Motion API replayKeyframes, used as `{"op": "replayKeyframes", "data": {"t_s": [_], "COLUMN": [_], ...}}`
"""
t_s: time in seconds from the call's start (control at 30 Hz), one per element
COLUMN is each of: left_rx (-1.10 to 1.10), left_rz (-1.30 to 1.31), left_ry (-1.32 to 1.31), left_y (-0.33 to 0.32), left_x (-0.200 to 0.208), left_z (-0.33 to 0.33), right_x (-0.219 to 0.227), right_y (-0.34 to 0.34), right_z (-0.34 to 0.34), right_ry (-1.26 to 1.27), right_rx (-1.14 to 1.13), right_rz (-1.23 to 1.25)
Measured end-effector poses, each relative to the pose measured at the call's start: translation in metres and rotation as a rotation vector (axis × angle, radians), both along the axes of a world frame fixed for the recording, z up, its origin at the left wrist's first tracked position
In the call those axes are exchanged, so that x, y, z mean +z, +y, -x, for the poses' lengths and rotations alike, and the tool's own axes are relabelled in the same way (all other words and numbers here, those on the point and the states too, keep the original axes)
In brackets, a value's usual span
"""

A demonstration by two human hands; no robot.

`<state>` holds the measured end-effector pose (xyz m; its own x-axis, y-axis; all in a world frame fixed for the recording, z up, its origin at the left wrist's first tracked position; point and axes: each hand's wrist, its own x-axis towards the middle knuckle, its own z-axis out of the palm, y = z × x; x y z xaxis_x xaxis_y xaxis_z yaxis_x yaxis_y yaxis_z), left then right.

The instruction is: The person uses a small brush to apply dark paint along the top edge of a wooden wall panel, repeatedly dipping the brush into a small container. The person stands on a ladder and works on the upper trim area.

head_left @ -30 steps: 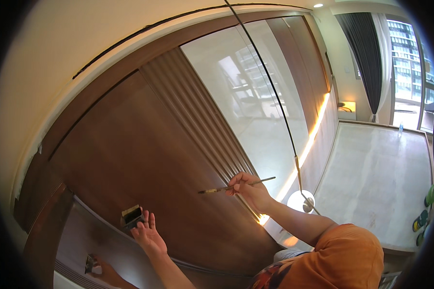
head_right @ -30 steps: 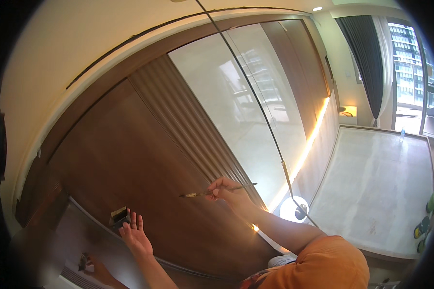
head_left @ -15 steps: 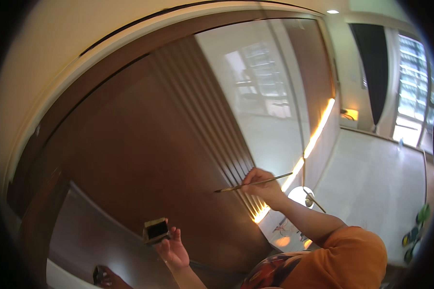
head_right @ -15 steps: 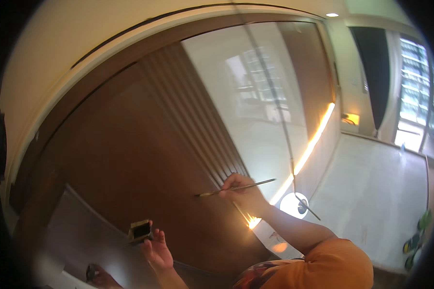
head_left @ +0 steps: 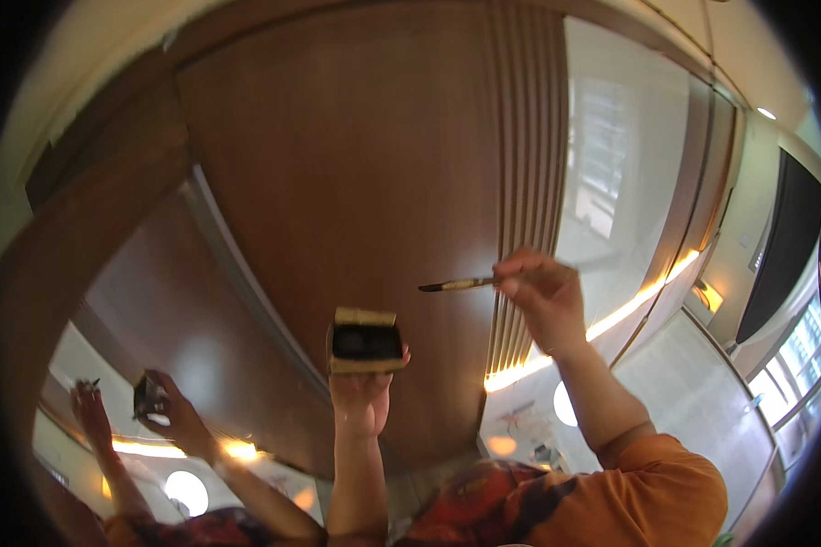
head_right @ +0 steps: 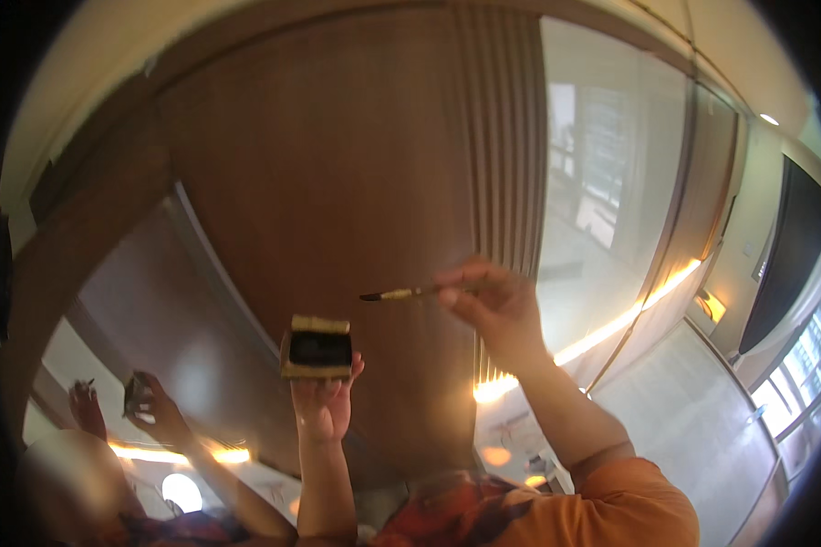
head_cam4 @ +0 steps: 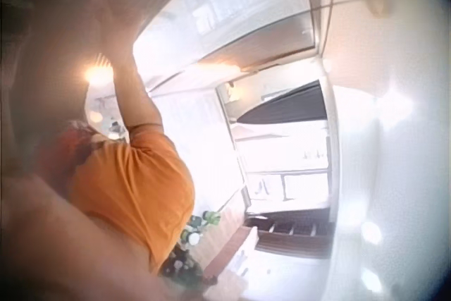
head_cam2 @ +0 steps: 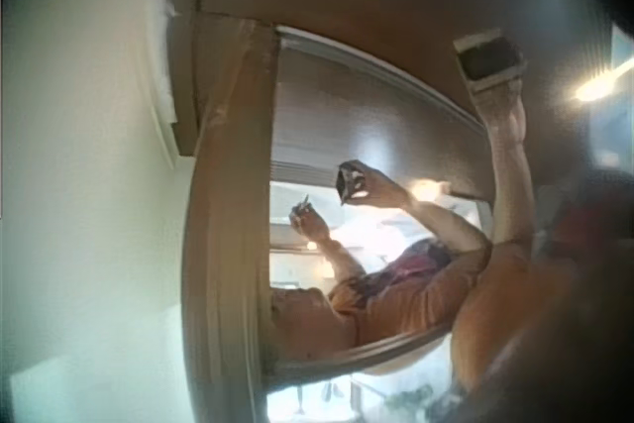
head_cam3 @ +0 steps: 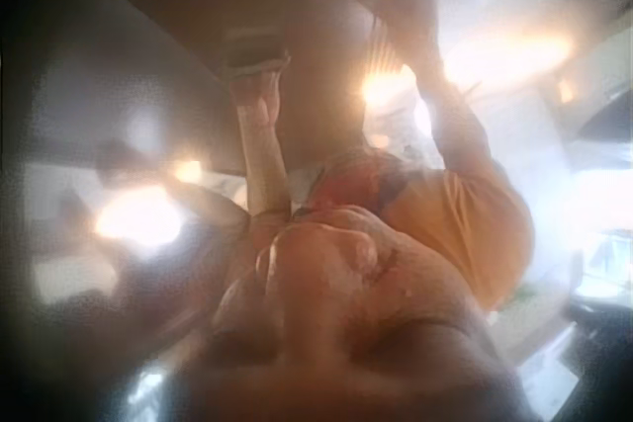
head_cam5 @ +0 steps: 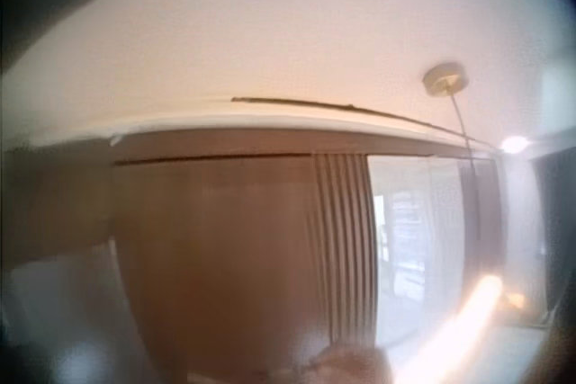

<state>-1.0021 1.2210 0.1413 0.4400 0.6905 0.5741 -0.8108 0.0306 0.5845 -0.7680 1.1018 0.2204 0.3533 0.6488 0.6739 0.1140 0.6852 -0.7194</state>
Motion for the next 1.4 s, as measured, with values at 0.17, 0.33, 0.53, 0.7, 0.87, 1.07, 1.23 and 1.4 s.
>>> {"op": "replayKeyframes", "data": {"t_s": [0.17,0.33,0.53,0.7,0.87,1.07,1.23,1.4], "left_rx": [-0.038,0.020,0.050,0.109,0.100,0.111,0.167,0.188], "left_rz": [0.012,0.008,0.024,-0.030,-0.010,0.000,0.083,0.107], "left_ry": [0.032,0.092,0.144,0.168,0.221,0.188,0.133,0.013], "left_y": [-0.001,0.001,0.002,0.002,-0.003,-0.002,-0.002,-0.005], "left_x": [-0.005,0.000,-0.001,0.003,0.009,-0.001,-0.001,0.009], "left_z": [-0.004,-0.005,-0.002,-0.002,0.001,-0.001,-0.006,-0.002], "right_x": [0.013,0.037,0.045,0.047,0.050,0.047,0.052,0.065], "right_y": [0.016,0.019,0.031,0.037,0.040,0.037,0.036,0.037], "right_z": [0.016,0.027,0.026,0.029,0.032,0.028,0.033,0.026], "right_ry": [-0.119,-0.441,-0.627,-0.663,-0.761,-0.716,-0.720,-0.722], "right_rx": [0.098,0.076,0.110,0.170,0.169,0.163,0.123,0.067], "right_rz": [-0.080,0.043,0.047,0.049,0.043,0.096,0.030,0.047]}}
